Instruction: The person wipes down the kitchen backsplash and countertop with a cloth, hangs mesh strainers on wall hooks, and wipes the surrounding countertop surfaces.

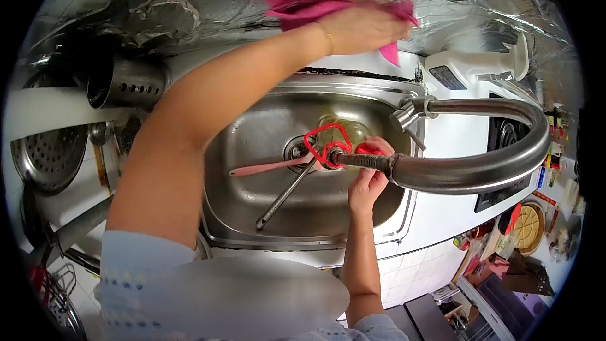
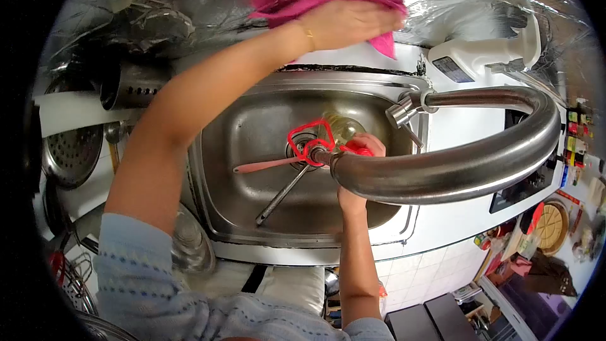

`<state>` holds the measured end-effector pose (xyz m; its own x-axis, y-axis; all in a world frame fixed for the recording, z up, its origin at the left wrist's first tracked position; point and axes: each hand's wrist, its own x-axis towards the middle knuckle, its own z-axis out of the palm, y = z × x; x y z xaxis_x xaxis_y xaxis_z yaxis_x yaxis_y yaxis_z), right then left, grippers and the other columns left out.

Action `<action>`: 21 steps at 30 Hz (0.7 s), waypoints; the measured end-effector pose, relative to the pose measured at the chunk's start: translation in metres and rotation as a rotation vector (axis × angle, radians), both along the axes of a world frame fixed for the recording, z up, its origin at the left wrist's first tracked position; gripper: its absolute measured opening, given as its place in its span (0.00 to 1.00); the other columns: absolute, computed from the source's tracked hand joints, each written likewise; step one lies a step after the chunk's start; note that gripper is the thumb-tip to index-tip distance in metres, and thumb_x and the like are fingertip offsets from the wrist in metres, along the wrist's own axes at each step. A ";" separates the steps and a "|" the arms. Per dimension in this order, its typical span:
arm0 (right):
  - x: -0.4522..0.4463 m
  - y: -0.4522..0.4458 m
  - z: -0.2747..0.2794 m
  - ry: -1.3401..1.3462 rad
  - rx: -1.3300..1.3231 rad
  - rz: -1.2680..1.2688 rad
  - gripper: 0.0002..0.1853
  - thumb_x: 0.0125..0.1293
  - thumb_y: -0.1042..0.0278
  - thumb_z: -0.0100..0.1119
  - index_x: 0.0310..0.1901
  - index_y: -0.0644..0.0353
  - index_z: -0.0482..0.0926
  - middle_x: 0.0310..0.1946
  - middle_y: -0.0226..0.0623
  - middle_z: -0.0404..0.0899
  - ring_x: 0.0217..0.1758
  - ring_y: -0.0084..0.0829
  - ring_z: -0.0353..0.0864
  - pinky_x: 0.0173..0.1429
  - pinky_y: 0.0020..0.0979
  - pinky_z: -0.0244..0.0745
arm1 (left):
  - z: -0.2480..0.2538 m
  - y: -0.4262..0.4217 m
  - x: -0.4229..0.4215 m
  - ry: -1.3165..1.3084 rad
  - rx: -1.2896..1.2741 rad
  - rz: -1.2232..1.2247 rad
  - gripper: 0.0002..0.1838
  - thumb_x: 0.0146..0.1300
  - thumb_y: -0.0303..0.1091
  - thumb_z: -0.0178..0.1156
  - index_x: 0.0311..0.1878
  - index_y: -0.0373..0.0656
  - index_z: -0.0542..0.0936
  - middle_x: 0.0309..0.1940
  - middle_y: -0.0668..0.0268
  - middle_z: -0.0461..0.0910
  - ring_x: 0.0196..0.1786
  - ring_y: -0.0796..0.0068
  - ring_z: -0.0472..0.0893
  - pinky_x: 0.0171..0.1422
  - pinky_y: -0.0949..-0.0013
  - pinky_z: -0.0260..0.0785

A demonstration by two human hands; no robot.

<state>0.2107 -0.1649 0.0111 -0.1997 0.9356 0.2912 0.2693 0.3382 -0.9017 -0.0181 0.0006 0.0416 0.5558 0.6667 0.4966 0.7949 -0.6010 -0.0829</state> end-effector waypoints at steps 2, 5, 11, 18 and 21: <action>-0.001 0.002 0.001 -0.003 0.007 0.007 0.20 0.67 0.54 0.47 0.43 0.68 0.71 0.46 0.46 0.69 0.51 0.36 0.69 0.57 0.35 0.63 | -0.014 0.011 0.005 0.335 0.349 -0.082 0.26 0.56 0.32 0.49 0.61 0.42 0.68 0.48 0.69 0.75 0.53 0.71 0.73 0.59 0.69 0.67; -0.005 0.002 0.001 0.077 -0.060 -0.055 0.22 0.66 0.52 0.49 0.42 0.68 0.71 0.45 0.46 0.69 0.51 0.37 0.69 0.58 0.36 0.63 | -0.032 -0.025 -0.038 0.254 0.120 -0.056 0.26 0.56 0.31 0.49 0.61 0.43 0.68 0.41 0.71 0.75 0.46 0.73 0.75 0.57 0.71 0.67; 0.009 -0.002 0.000 0.019 -0.041 -0.030 0.26 0.63 0.46 0.51 0.42 0.68 0.71 0.44 0.45 0.70 0.51 0.39 0.70 0.58 0.37 0.62 | 0.016 -0.061 -0.062 0.370 0.203 0.151 0.32 0.54 0.29 0.50 0.66 0.51 0.63 0.55 0.76 0.72 0.56 0.84 0.72 0.61 0.80 0.63; -0.008 0.001 -0.008 0.069 -0.040 -0.088 0.27 0.63 0.43 0.47 0.43 0.67 0.71 0.44 0.46 0.70 0.51 0.40 0.69 0.59 0.38 0.62 | 0.005 0.027 0.024 0.390 0.282 0.085 0.24 0.57 0.30 0.50 0.60 0.46 0.70 0.56 0.71 0.73 0.56 0.80 0.73 0.60 0.75 0.65; -0.005 0.001 -0.006 0.090 -0.062 -0.093 0.25 0.64 0.47 0.48 0.43 0.66 0.71 0.46 0.46 0.70 0.51 0.40 0.69 0.59 0.37 0.62 | -0.026 -0.004 -0.012 0.277 0.139 -0.014 0.23 0.57 0.31 0.50 0.59 0.47 0.71 0.53 0.71 0.74 0.53 0.80 0.75 0.60 0.75 0.66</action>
<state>0.2057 -0.1638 0.0047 -0.0865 0.9655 0.2454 0.2140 0.2586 -0.9420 -0.0296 -0.0035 0.0154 0.6914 0.5944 0.4106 0.7223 -0.5795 -0.3773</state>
